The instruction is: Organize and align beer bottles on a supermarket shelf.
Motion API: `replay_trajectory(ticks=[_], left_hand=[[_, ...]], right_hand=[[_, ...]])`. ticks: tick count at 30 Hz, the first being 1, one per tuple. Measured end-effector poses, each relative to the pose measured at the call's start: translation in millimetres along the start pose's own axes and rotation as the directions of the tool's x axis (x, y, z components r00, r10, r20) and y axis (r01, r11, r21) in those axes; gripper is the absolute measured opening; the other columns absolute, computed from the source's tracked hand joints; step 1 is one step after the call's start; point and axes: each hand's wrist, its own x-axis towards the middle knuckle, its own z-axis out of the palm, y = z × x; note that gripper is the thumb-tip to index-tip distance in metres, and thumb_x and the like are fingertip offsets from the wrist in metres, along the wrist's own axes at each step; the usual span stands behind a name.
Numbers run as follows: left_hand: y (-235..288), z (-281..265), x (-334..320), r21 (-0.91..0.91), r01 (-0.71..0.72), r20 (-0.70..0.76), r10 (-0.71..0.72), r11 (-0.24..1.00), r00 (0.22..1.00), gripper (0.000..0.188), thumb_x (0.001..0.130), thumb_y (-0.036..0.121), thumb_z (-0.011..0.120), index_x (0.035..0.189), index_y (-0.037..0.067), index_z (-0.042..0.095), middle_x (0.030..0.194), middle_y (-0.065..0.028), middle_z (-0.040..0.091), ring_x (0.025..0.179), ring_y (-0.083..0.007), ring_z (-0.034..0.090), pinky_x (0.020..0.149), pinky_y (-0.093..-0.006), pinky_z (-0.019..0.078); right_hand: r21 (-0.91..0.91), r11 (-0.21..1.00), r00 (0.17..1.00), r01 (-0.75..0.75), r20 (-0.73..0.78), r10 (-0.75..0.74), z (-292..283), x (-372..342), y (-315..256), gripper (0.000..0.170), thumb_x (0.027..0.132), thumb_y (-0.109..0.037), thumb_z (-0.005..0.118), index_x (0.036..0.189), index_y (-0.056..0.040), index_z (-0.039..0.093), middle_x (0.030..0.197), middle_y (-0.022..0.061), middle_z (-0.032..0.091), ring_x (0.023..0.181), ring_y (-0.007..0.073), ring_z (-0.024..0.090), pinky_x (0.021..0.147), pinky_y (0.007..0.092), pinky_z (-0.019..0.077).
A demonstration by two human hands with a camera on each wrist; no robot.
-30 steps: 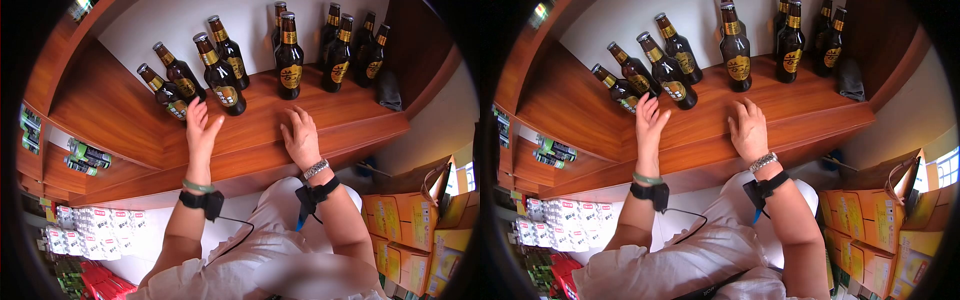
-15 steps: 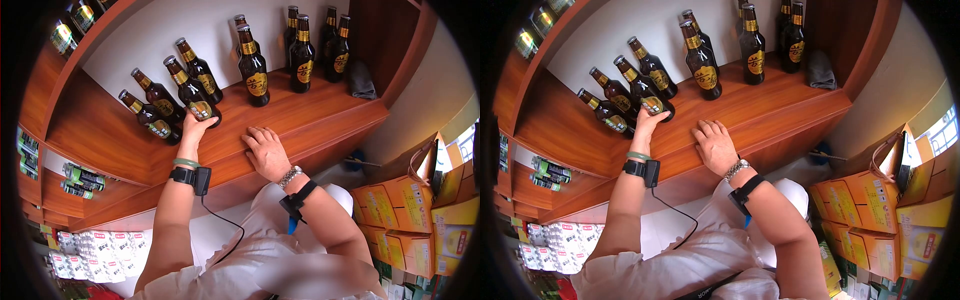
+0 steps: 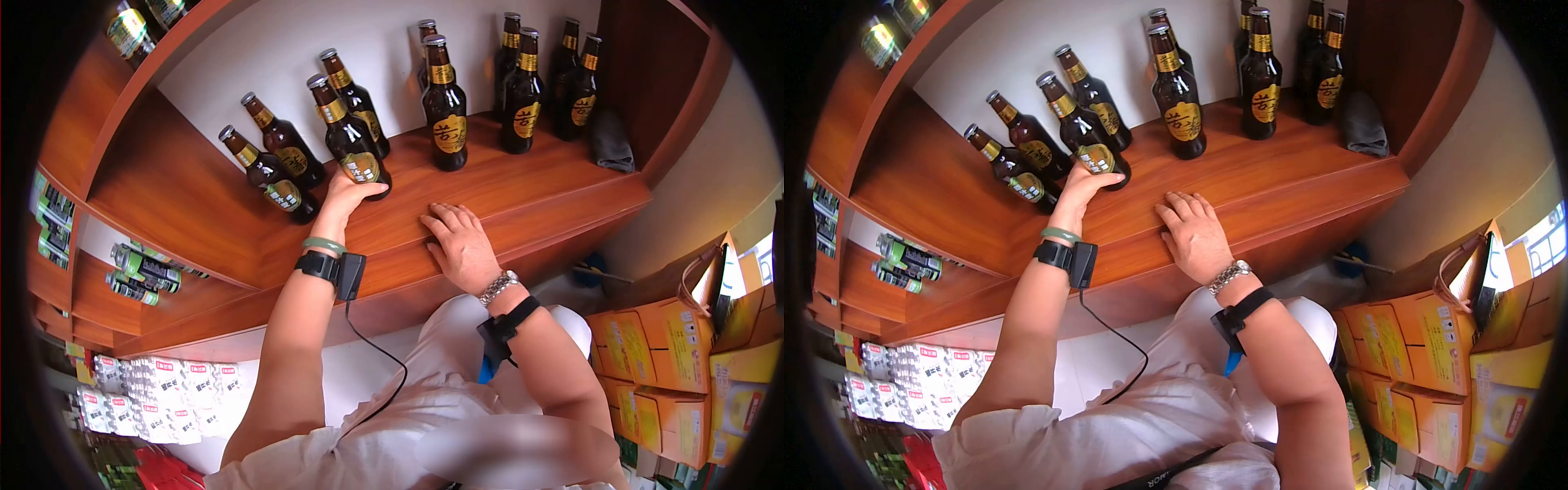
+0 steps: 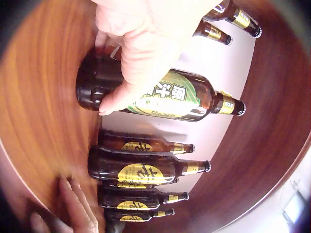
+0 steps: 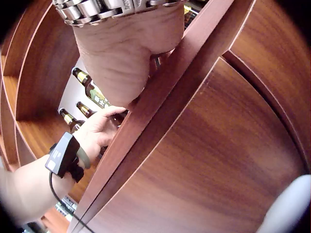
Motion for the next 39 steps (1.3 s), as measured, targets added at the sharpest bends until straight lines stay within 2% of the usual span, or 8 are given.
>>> replay_trajectory(ticks=[4,11,21,25,29,31,34,39], left_hand=[[-6.5,0.9,11.6,0.041,-0.017,-0.056,0.02,0.999,0.998,0.091,0.062,-0.001,0.089,0.141,0.005,0.044,0.126,-0.0073,0.061,0.116,-0.0212,0.059,0.102,-0.0341,0.0477],[-5.7,3.1,15.2,0.028,-0.032,-0.061,0.034,0.999,0.998,0.076,0.066,0.0,0.087,0.133,0.005,0.052,0.121,-0.0049,0.062,0.114,-0.0195,0.059,0.103,-0.0328,0.0458],[-14.0,4.7,1.2,-0.076,-0.053,-0.068,0.048,0.996,0.997,0.1,0.064,-0.001,0.089,0.149,0.006,0.036,0.133,-0.0098,0.058,0.123,-0.0225,0.057,0.106,-0.0366,0.0465],[3.3,-4.0,-53.7,0.205,-0.09,-0.204,0.132,0.975,0.97,0.087,0.076,0.001,0.084,0.15,0.005,0.039,0.138,-0.0148,0.054,0.127,-0.0239,0.055,0.109,-0.0385,0.0437],[17.4,-32.8,-109.0,0.411,-0.329,-0.451,0.504,0.85,0.737,0.075,0.08,0.002,0.081,0.145,0.006,0.044,0.137,-0.0158,0.055,0.125,-0.0238,0.055,0.106,-0.0387,0.0441],[23.8,-50.0,-120.2,0.42,-0.26,-0.601,0.481,0.869,0.638,0.074,0.083,0.002,0.08,0.146,0.005,0.041,0.136,-0.0154,0.055,0.128,-0.0246,0.053,0.11,-0.0375,0.0394],[0.8,-81.2,-102.8,0.184,-0.192,-0.671,0.266,0.964,0.693,0.08,0.081,0.003,0.083,0.147,0.004,0.038,0.136,-0.0148,0.054,0.128,-0.0252,0.052,0.111,-0.0386,0.0385],[-32.6,-104.9,-62.1,-0.132,-0.087,-0.427,0.023,0.987,0.904,0.085,0.075,0.006,0.088,0.145,0.002,0.04,0.135,-0.0106,0.056,0.125,-0.0206,0.054,0.11,-0.0351,0.0404]], right_hand=[[-0.008,1.0,1.0,-0.001,-0.004,0.001,1.2,-0.1,-0.2,0.043,0.089,-0.014,0.067,0.131,-0.0053,0.06,0.142,0.0169,0.054,0.135,0.0333,0.048,0.119,0.0466,0.0321],[-0.008,1.0,1.0,0.006,0.006,-0.006,-1.5,-1.7,-1.3,0.043,0.09,-0.014,0.066,0.132,-0.0053,0.059,0.142,0.0166,0.055,0.135,0.0331,0.048,0.119,0.0467,0.0322],[-0.026,0.999,1.0,0.019,0.002,-0.019,-2.4,-0.7,-1.5,0.043,0.09,-0.013,0.067,0.132,-0.0057,0.059,0.142,0.0161,0.055,0.135,0.0331,0.048,0.118,0.0468,0.033],[-0.007,1.0,1.0,0.017,0.005,-0.017,-3.6,-2.4,0.5,0.043,0.089,-0.013,0.067,0.131,-0.0057,0.06,0.142,0.0161,0.055,0.134,0.0331,0.048,0.118,0.0471,0.0333],[-0.016,1.0,1.0,0.023,0.007,-0.023,-5.4,-2.2,-0.5,0.043,0.089,-0.012,0.067,0.131,-0.0055,0.06,0.141,0.0163,0.055,0.134,0.0335,0.049,0.118,0.0471,0.0335],[-0.009,0.999,0.999,0.034,-0.001,-0.034,-5.3,-2.3,-0.3,0.043,0.089,-0.012,0.067,0.131,-0.0054,0.06,0.141,0.0165,0.055,0.134,0.0338,0.049,0.118,0.0472,0.0336],[-0.016,0.999,0.999,0.037,-0.003,-0.037,-2.1,-2.5,0.9,0.043,0.09,-0.013,0.067,0.131,-0.0055,0.06,0.141,0.016,0.056,0.133,0.034,0.049,0.118,0.0473,0.0338],[-0.023,0.999,1.0,0.022,-0.007,-0.022,-3.1,-6.0,-1.0,0.042,0.09,-0.013,0.067,0.131,-0.0058,0.06,0.141,0.0156,0.055,0.134,0.0342,0.049,0.118,0.0473,0.034]])
